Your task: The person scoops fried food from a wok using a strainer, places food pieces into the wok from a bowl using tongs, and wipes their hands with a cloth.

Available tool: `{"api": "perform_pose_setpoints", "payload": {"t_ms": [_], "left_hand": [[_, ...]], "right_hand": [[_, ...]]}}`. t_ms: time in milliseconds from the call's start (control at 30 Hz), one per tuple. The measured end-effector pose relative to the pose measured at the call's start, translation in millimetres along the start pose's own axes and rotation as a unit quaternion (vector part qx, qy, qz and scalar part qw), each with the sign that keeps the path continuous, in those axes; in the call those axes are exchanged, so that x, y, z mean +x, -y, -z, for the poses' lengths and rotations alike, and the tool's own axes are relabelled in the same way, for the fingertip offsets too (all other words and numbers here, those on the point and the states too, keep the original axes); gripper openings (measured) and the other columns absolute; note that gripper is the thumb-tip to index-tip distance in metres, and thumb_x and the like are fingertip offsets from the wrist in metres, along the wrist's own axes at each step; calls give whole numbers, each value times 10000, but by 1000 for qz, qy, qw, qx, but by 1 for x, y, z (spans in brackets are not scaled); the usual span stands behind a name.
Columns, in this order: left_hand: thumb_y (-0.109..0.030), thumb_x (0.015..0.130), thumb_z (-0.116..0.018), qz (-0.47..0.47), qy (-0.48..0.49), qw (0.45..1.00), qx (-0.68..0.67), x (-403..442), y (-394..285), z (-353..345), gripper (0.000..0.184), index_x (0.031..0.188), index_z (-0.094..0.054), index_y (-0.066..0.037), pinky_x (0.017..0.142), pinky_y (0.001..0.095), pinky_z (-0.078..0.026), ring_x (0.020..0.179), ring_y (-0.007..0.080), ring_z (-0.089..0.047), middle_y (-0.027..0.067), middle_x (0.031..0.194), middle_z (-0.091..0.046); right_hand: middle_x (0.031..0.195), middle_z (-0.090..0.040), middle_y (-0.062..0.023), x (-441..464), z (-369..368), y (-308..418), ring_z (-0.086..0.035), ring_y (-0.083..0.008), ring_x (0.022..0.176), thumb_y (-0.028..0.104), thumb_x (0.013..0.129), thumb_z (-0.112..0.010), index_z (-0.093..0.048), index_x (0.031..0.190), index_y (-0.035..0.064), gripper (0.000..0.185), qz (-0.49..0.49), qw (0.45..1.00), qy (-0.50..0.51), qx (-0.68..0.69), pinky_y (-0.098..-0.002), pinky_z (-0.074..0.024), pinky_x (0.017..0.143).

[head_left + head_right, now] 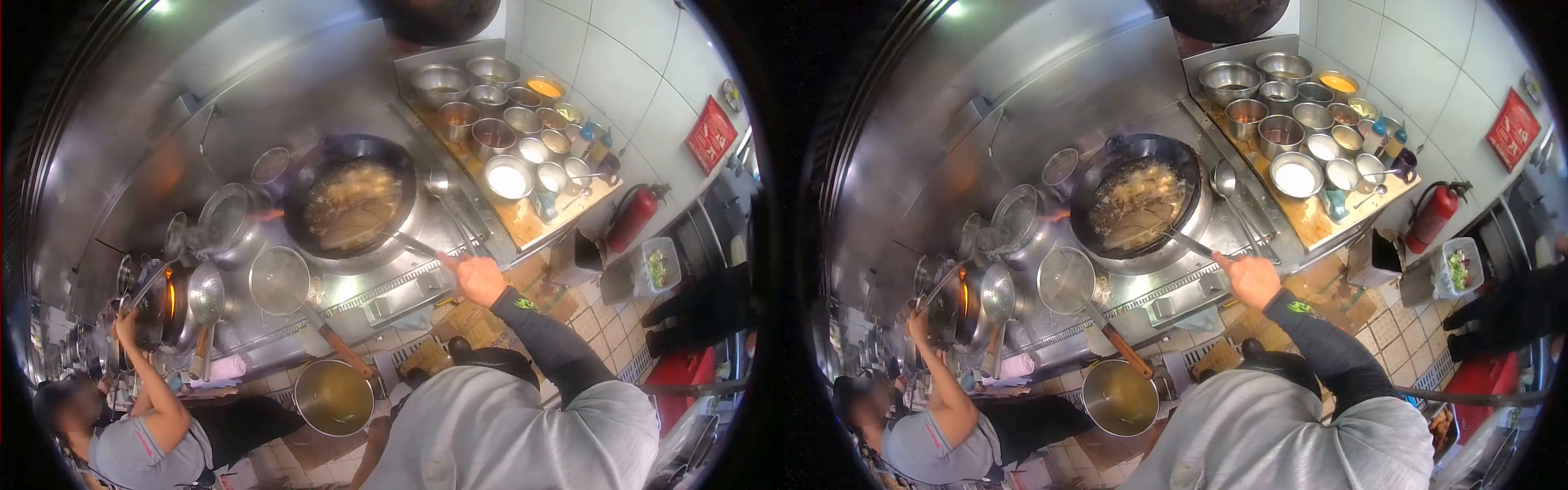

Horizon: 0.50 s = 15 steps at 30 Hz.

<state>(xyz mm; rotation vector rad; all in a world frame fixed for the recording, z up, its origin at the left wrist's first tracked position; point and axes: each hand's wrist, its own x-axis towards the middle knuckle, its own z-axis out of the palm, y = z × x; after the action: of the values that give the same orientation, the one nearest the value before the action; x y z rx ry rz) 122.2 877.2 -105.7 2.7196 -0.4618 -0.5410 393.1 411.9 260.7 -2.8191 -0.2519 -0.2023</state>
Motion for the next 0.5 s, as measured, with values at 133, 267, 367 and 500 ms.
{"api": "perform_pose_setpoints", "payload": {"t_ms": [133, 267, 367, 500], "left_hand": [[-137, 853, -600, -36, -7, 999, 11, 4, 5, 1, 161, 750, -681, -43, 708, 504, -558, 783, 398, -699, 201, 797, -696], [-138, 854, -599, -80, -17, 996, 22, 9, 10, 5, 164, 749, -681, -43, 699, 505, -561, 783, 393, -706, 204, 800, -699], [-139, 855, -597, -105, -25, 994, 27, 6, 11, 4, 166, 749, -681, -42, 693, 507, -564, 783, 390, -712, 206, 802, -701], [-155, 856, -600, -37, 1, 999, 29, 1, 0, 1, 178, 746, -689, -48, 666, 504, -568, 760, 379, -720, 200, 791, -704]], "right_hand": [[850, -694, -147, 20, -20, -2, -690, -354, 738, 87, 831, -588, -586, 1397, 99, 566, 16, 1000, -14, 12, -470, -553, 667], [839, -687, -163, 29, -46, 4, -679, -369, 732, 75, 806, -597, -584, 1393, 78, 587, 38, 995, -55, 77, -478, -542, 661], [830, -679, -179, 19, -56, 14, -673, -380, 739, 63, 788, -601, -583, 1392, 77, 604, 18, 991, -52, 123, -485, -536, 665], [823, -668, -201, -3, -32, 20, -670, -389, 749, 43, 777, -592, -581, 1395, 72, 618, 8, 992, -17, 129, -494, -531, 672]]}}
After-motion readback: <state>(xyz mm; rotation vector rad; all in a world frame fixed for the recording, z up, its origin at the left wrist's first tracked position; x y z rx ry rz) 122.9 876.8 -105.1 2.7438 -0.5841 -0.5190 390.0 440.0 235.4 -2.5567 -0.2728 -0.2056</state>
